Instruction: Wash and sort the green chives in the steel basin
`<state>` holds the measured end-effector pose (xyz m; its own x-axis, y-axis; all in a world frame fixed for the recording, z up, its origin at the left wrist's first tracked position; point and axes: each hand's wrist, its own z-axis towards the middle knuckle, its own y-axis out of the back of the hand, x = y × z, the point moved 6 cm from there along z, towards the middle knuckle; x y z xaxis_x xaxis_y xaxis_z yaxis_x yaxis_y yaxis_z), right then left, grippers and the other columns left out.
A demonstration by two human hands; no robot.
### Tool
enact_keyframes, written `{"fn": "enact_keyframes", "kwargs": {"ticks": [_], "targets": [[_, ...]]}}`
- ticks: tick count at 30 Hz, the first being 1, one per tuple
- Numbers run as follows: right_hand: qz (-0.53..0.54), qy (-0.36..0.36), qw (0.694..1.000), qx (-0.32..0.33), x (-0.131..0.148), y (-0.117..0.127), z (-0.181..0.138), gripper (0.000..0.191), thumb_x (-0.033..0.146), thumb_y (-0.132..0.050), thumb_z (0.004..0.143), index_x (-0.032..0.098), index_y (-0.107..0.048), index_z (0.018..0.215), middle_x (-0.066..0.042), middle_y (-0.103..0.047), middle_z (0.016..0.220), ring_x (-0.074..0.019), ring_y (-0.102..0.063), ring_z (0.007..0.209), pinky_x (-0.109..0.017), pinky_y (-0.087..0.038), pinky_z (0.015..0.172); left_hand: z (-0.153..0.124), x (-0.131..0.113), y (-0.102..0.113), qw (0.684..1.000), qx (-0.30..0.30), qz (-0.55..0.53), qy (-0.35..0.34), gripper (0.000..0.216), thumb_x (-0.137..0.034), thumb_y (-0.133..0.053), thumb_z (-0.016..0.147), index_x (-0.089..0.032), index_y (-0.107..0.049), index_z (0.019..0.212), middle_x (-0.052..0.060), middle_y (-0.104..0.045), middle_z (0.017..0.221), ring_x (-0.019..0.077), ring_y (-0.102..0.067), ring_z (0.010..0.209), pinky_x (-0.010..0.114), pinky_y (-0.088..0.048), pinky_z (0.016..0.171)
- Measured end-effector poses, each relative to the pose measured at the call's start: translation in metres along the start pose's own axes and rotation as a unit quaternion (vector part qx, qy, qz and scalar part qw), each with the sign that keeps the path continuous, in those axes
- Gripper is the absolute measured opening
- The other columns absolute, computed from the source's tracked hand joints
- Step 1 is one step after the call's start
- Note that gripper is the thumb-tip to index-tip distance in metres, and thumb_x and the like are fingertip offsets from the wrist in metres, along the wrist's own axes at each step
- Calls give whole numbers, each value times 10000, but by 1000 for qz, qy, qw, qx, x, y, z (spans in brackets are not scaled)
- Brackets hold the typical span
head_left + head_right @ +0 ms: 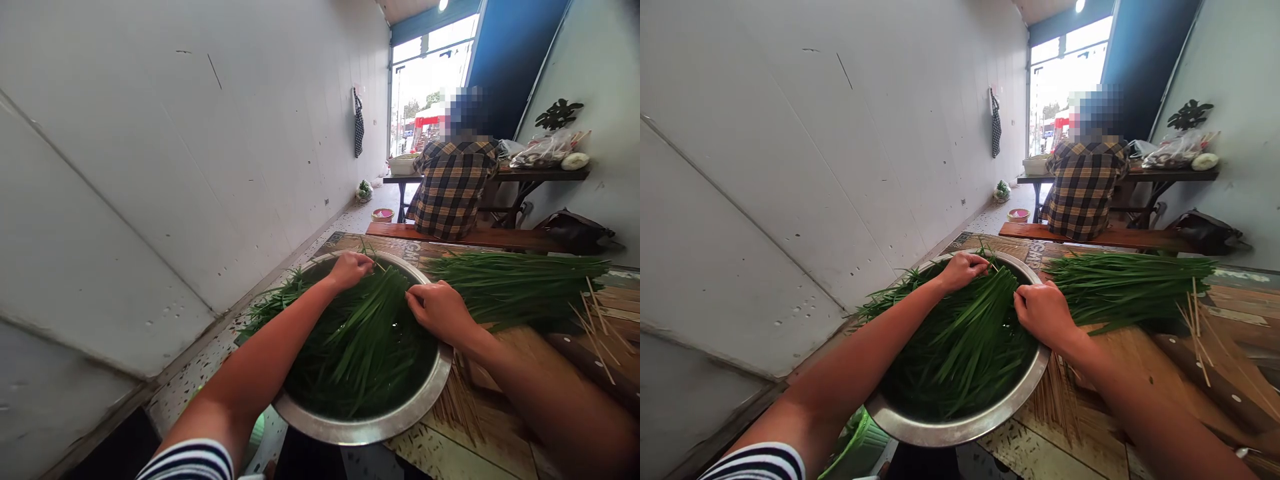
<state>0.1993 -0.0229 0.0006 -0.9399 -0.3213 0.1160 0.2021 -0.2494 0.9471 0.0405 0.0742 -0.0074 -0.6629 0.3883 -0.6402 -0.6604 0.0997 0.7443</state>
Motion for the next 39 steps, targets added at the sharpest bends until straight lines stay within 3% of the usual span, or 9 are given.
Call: {"fn": "enact_keyframes", "kwargs": {"ticks": [4,6,10,15,19,23,28,33,39], "targets": [[-7,-9,1000,-1,-1,0,0,360,292,-367,883,180,-660,706,-58,-709,750,-160,-621,712,-276,-304,710,-8,-21,-7,998,47,-7,-44,274,-224,-506,792,-144,-721,941,43,-715,890,123,-622,797,203,-469,760],[-8,-13,1000,-2,-2,0,1,359,291,-366,885,179,-660,712,-59,-710,756,-162,-626,719,-278,-302,709,-10,-27,-1,997,53,25,-46,276,-200,-507,785,-159,-720,957,37,-715,898,126,-626,815,205,-471,784],[-8,-7,1000,-3,-1,-1,1,358,292,-369,884,180,-662,710,-56,-709,746,-158,-627,711,-279,-302,719,-4,-7,35,985,-74,151,38,280,-219,-486,805,-178,-720,953,58,-709,912,153,-624,834,240,-469,790],[-15,-7,1000,-3,-1,-1,1,362,295,-373,881,183,-663,695,-53,-705,722,-153,-620,685,-278,-300,707,4,10,29,963,-29,263,59,211,-295,-565,774,-188,-719,869,59,-703,896,184,-619,881,290,-451,840],[-17,-7,1000,-4,0,1,0,360,293,-377,877,185,-664,689,-55,-704,715,-149,-609,667,-276,-298,701,1,11,25,938,-10,333,96,189,-249,-586,757,-174,-706,881,89,-688,953,210,-610,936,318,-429,879],[-16,-3,1000,-7,1,1,0,367,297,-373,876,185,-657,673,-58,-701,707,-150,-603,656,-279,-296,701,1,20,29,945,-23,308,103,212,-291,-567,774,-149,-709,841,114,-687,893,209,-622,869,287,-451,792],[-8,0,1000,-9,2,1,0,364,290,-371,877,183,-645,663,-53,-696,695,-145,-595,644,-276,-294,695,3,29,30,968,-40,226,98,199,-241,-574,744,-163,-722,852,69,-696,852,157,-614,788,236,-451,736],[4,3,1000,-5,4,3,0,359,283,-368,879,184,-637,663,-42,-697,709,-141,-603,671,-263,-300,710,2,20,24,990,-38,107,85,239,-270,-559,719,-143,-732,825,47,-697,777,146,-598,717,228,-448,667],[13,5,1000,-6,2,1,0,352,289,-377,879,185,-655,690,-46,-705,733,-148,-611,690,-266,-308,723,1,12,17,995,-43,37,78,287,-294,-561,712,-124,-724,877,54,-706,821,141,-610,749,222,-456,692]]}}
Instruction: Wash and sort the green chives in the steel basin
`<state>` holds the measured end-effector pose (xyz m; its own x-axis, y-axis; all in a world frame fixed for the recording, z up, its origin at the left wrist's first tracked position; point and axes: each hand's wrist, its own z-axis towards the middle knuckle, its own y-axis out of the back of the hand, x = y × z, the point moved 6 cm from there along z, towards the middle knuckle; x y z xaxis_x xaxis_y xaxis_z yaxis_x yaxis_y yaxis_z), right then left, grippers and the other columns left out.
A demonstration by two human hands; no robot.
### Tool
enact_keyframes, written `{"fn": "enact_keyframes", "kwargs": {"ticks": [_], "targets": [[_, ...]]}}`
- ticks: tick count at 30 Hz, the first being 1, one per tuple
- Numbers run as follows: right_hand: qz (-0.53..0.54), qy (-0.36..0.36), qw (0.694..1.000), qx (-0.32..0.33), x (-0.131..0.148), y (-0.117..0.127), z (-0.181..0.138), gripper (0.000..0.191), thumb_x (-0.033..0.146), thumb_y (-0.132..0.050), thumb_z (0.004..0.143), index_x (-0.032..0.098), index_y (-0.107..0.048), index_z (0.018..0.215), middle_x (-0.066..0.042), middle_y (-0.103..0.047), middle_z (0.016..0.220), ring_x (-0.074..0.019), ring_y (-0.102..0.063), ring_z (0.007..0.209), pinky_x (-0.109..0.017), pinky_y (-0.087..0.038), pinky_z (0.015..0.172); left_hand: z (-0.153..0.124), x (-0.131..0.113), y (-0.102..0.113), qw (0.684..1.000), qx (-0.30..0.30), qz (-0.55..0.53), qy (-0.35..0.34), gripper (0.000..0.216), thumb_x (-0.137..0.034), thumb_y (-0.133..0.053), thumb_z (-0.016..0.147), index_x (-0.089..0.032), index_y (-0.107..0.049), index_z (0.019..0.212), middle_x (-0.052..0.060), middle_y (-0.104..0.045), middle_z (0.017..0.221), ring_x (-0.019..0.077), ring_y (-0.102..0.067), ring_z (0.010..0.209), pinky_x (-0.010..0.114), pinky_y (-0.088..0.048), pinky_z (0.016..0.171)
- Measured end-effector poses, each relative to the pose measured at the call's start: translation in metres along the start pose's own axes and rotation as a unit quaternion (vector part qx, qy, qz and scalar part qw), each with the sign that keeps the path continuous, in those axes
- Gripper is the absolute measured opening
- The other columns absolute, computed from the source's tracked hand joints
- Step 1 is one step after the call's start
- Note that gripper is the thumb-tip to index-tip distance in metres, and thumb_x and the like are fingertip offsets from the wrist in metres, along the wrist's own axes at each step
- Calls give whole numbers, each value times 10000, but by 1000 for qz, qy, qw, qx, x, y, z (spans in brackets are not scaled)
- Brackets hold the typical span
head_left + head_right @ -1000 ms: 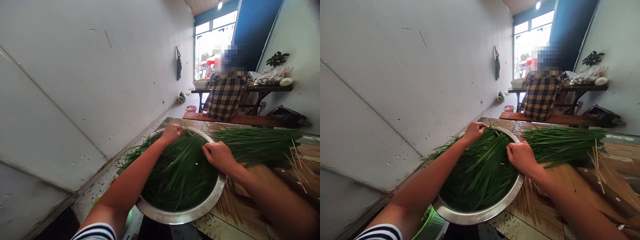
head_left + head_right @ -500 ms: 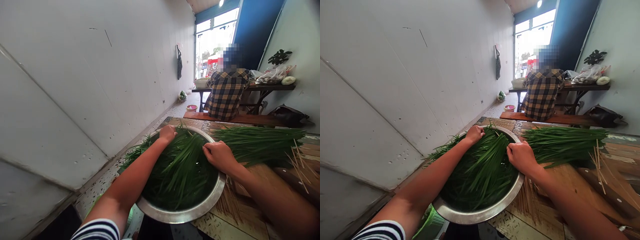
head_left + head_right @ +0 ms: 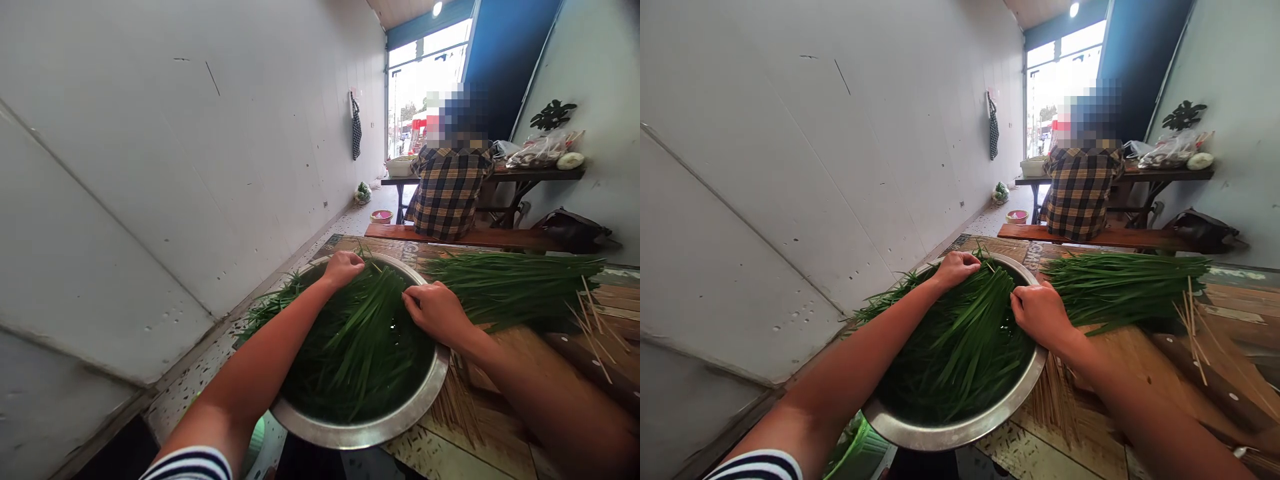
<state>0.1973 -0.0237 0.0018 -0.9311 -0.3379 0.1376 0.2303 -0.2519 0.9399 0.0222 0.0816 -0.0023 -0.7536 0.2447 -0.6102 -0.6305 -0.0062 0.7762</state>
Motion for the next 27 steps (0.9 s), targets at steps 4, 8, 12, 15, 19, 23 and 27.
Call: {"fn": "enact_keyframes", "kwargs": {"ticks": [4,8,12,15,19,23,27], "targets": [[-2,3,1000,1,0,0,0,348,290,-383,877,186,-668,706,-54,-710,742,-151,-613,687,-272,-312,722,-3,-8,-2,999,9,-19,-24,296,-271,-550,728,-135,-725,926,50,-715,868,142,-624,788,222,-468,752],[-6,1,1000,5,1,0,0,354,288,-377,880,189,-668,705,-52,-713,745,-152,-618,694,-273,-313,726,-7,-14,0,1000,1,-9,-24,298,-248,-538,734,-131,-727,933,53,-716,870,148,-626,804,227,-469,780],[-12,-1,1000,2,0,1,0,356,289,-378,880,185,-661,692,-51,-710,730,-147,-617,679,-271,-309,714,-7,-15,1,1000,-2,-9,-18,291,-245,-539,729,-142,-728,925,42,-716,855,144,-626,797,226,-471,783],[-15,0,1000,-3,0,0,0,357,288,-375,881,185,-660,692,-51,-708,724,-148,-620,677,-272,-306,709,-7,-14,0,1000,-4,-10,-15,293,-236,-533,729,-141,-728,925,41,-716,848,142,-624,786,229,-470,787],[-14,2,1000,-3,-2,-1,0,364,290,-368,882,187,-656,685,-50,-706,721,-150,-623,685,-273,-304,711,-6,-14,0,1000,-4,-15,-22,296,-232,-530,729,-134,-729,926,46,-717,855,147,-626,790,233,-470,787],[-12,7,1000,-6,-2,-2,0,358,282,-373,878,188,-658,682,-49,-706,720,-147,-620,682,-269,-303,699,-6,-13,1,1000,-1,-13,-23,293,-239,-543,725,-136,-730,925,47,-717,869,150,-629,808,228,-472,791],[-14,7,1000,-10,-3,-2,0,352,280,-376,876,190,-664,695,-50,-707,724,-146,-617,681,-266,-300,697,-7,-12,-5,1000,8,-13,-20,291,-249,-546,730,-145,-730,930,42,-717,869,145,-625,803,227,-474,787]]}}
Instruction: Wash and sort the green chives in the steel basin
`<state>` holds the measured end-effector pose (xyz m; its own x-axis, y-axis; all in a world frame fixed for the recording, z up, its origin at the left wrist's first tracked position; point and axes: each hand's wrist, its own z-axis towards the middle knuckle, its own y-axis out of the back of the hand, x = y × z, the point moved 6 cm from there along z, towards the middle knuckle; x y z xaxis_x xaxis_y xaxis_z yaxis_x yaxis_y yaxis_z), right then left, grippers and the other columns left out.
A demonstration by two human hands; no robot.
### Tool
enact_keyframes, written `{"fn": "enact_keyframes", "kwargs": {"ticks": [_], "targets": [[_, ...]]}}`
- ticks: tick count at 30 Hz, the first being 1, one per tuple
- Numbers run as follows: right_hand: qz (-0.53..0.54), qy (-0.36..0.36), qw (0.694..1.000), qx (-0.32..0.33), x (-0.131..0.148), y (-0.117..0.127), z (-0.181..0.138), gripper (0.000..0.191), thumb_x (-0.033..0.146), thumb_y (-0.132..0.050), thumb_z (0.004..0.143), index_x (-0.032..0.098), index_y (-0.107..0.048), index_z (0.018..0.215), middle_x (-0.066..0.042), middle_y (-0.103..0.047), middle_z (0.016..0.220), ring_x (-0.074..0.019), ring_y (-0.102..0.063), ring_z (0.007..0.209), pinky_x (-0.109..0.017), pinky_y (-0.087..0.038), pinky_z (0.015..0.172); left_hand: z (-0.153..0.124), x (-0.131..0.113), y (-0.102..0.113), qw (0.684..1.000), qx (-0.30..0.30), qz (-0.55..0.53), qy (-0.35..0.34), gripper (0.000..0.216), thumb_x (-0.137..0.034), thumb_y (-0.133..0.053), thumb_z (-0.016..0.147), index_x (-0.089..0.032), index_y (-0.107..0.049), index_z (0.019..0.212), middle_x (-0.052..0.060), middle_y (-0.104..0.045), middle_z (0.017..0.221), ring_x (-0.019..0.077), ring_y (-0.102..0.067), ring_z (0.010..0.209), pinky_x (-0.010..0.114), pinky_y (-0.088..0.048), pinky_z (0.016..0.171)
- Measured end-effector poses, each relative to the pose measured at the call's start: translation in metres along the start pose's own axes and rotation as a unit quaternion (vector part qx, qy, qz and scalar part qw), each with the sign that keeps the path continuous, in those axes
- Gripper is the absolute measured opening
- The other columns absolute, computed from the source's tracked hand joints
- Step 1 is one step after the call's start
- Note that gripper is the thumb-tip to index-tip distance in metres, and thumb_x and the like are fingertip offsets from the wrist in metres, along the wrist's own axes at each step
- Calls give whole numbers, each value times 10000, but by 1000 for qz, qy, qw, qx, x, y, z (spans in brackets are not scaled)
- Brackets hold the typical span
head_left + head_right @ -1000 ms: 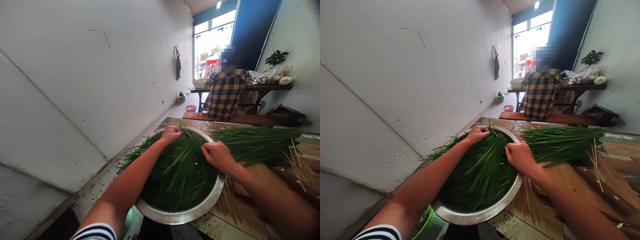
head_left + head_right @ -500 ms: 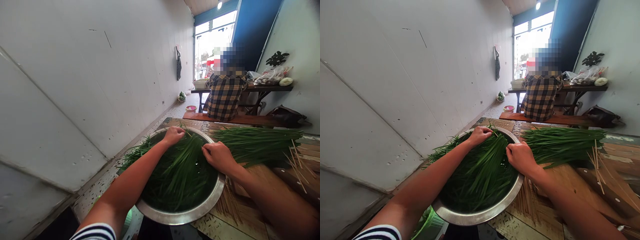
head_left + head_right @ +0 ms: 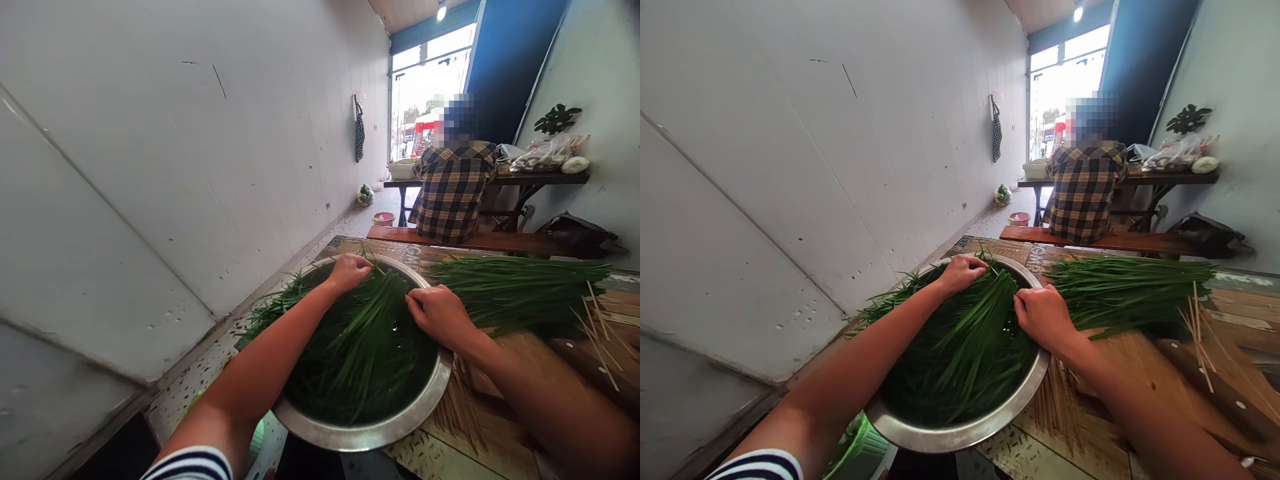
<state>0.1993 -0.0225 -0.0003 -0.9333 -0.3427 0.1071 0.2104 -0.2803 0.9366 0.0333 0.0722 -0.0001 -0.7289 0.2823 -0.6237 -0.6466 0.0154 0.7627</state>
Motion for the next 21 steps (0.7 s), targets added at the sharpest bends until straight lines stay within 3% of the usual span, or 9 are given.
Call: {"fn": "enact_keyframes", "kwargs": {"ticks": [6,7,11,16,21], "targets": [[-7,-8,1000,11,0,0,1,351,281,-372,873,189,-659,692,-52,-704,728,-152,-612,683,-270,-298,695,-10,-23,-7,996,76,0,-51,264,-253,-561,736,-159,-735,911,29,-715,850,137,-617,774,209,-472,744],[-9,-11,1000,12,0,0,1,351,281,-372,873,189,-660,694,-52,-703,727,-153,-612,686,-271,-299,695,-10,-23,-2,996,69,17,-49,263,-260,-559,744,-158,-734,912,34,-714,839,142,-617,768,215,-470,740],[-12,-13,1000,15,0,0,1,359,287,-370,875,189,-660,687,-52,-703,724,-153,-611,684,-275,-303,702,-1,-2,31,987,-61,144,23,261,-293,-532,783,-150,-724,887,81,-702,863,182,-616,821,273,-450,782],[-11,-12,1000,19,0,0,0,354,284,-370,876,188,-661,699,-51,-706,734,-153,-615,693,-275,-308,706,7,24,21,967,-15,248,58,205,-336,-618,726,-163,-698,802,97,-688,897,231,-609,897,337,-427,841],[-12,-8,1000,17,0,0,0,357,287,-373,877,185,-656,684,-51,-706,727,-154,-620,691,-278,-310,711,8,35,24,971,-44,221,85,262,-343,-570,768,-136,-686,879,116,-684,930,209,-617,870,277,-448,766]]}}
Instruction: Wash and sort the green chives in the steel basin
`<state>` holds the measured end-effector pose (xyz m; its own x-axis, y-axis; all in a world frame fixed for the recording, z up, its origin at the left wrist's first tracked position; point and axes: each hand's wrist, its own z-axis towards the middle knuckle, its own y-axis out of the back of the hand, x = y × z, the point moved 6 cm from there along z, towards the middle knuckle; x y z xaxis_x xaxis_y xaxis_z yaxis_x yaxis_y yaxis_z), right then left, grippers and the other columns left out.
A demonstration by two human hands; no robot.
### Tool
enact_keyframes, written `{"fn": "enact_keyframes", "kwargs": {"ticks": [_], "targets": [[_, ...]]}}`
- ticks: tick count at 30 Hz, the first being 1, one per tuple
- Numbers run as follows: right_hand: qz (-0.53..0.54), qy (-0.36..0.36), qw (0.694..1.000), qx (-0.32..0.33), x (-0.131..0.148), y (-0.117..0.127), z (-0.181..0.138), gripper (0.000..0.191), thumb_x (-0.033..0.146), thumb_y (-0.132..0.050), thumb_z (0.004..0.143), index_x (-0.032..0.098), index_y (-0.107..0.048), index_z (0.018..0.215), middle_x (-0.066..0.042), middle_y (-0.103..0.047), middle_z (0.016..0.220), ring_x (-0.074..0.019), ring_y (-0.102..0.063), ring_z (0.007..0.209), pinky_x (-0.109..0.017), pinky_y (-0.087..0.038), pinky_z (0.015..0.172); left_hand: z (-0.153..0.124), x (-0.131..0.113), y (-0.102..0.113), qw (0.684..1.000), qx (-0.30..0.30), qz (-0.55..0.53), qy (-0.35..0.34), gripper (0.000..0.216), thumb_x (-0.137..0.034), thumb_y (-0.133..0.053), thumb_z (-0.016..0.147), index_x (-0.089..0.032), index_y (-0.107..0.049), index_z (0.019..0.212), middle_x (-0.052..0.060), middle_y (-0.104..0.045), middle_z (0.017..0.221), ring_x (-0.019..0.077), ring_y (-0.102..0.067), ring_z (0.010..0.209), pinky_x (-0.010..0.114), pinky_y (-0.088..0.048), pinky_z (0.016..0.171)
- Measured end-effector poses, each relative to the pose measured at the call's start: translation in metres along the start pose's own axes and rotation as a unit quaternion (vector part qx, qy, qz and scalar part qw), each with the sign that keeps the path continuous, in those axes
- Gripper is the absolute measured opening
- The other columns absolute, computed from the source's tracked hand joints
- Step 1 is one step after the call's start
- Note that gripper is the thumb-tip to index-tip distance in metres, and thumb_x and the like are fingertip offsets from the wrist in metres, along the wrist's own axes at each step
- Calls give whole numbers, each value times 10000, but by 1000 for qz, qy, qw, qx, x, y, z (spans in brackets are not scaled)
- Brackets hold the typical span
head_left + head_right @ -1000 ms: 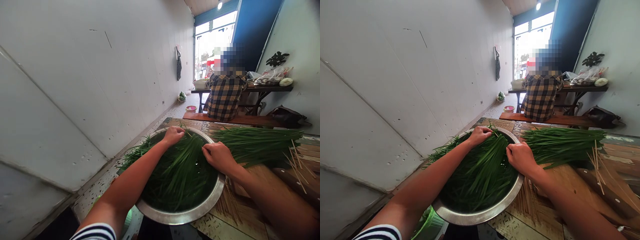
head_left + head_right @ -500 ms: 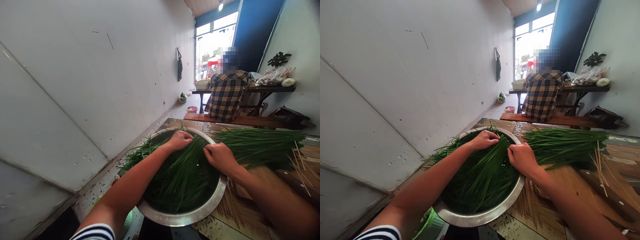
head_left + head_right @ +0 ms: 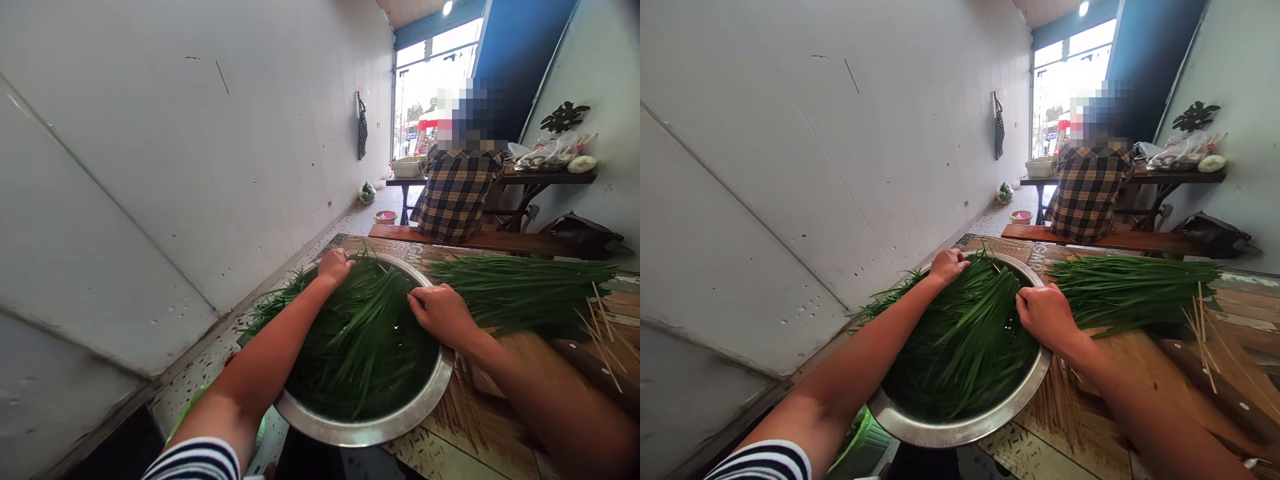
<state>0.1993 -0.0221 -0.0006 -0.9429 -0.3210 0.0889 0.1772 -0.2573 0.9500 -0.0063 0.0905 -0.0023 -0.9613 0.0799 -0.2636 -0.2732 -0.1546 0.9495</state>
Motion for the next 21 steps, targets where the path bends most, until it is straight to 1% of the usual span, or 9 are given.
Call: {"fn": "enact_keyframes", "kwargs": {"ticks": [4,7,9,12,17,21], "targets": [[9,5,1000,-6,0,-1,0,346,284,-382,873,191,-665,698,-47,-710,733,-152,-620,693,-277,-309,712,6,9,-4,999,23,-25,-17,197,-263,-591,734,-151,-709,845,79,-698,883,182,-620,814,251,-449,719],[21,7,1000,-10,1,1,0,339,275,-387,870,188,-664,696,-41,-708,729,-149,-617,688,-275,-311,715,6,10,-2,996,-3,-88,-17,210,-271,-597,723,-159,-716,855,56,-704,849,161,-619,772,237,-449,681],[31,8,999,-11,2,2,0,339,273,-389,870,187,-664,694,-37,-708,724,-147,-616,684,-273,-314,724,4,6,-1,988,-17,-151,-29,239,-297,-604,717,-159,-718,876,48,-707,836,151,-621,762,226,-451,670],[44,12,999,-15,4,4,-1,337,277,-389,874,188,-675,720,-34,-711,734,-142,-614,682,-268,-321,738,0,-4,-2,972,-12,-229,-45,273,-314,-611,708,-141,-721,889,53,-711,815,142,-625,746,216,-459,673],[45,12,999,-22,4,4,0,338,284,-393,877,188,-683,732,-41,-711,742,-142,-611,679,-266,-329,748,-8,-18,0,969,-10,-245,-40,267,-303,-605,707,-132,-734,867,58,-715,800,144,-624,732,225,-461,697],[44,17,999,-24,4,3,0,338,289,-393,877,191,-682,728,-40,-706,730,-136,-605,669,-261,-331,744,-12,-28,-1,966,15,-254,-45,275,-306,-606,704,-126,-738,865,57,-712,780,138,-614,707,220,-455,668]]}}
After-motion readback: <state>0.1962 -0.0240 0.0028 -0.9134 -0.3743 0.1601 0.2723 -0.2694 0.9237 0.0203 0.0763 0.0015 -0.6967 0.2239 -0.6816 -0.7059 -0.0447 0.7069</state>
